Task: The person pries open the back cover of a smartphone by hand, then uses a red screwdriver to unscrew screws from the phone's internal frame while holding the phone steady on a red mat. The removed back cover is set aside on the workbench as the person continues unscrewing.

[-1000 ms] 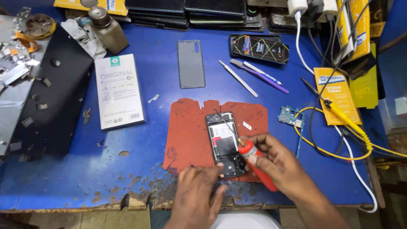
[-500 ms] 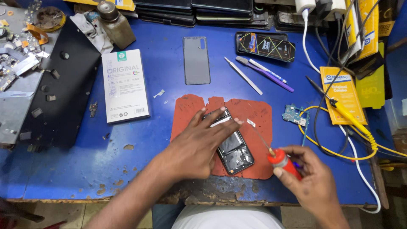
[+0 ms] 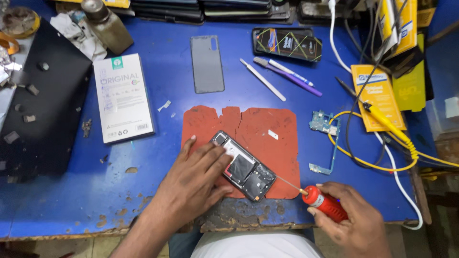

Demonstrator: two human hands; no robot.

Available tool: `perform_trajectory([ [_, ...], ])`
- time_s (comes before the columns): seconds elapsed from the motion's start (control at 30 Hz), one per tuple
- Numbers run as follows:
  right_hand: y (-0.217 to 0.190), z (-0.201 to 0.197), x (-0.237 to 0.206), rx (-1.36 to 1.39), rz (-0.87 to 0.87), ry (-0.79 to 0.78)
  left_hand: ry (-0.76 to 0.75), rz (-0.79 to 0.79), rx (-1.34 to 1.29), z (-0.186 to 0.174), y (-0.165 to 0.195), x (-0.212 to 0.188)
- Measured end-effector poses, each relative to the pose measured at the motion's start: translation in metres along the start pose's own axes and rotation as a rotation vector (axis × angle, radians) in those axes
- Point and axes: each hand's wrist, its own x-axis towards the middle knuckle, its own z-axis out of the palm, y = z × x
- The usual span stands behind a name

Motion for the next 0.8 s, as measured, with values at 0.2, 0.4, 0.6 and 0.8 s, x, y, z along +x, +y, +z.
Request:
perform_trajectory([
  [0.2, -0.01, 0.007, -0.004, -0.011, -0.002, -0.009, -0.02, 0.115, -0.017, -0.001, -0.01, 0.01],
  [0.4, -0.012, 0.004, -0.002, -0.048, -0.027, 0.033, -0.072, 0.146, 0.175, 0.008, -0.018, 0.014],
  [0.6, -0.001, 0.001, 0.002, -0.15, -0.078, -0.021, 0.036, 0.2, 0.356, 0.029, -0.02, 0.012],
  [0.8, 0.01, -0.006, 0.004, -0.172, -0.117, -0.046, 0.035, 0.183, 0.372, 0.034, -0.019, 0.018],
])
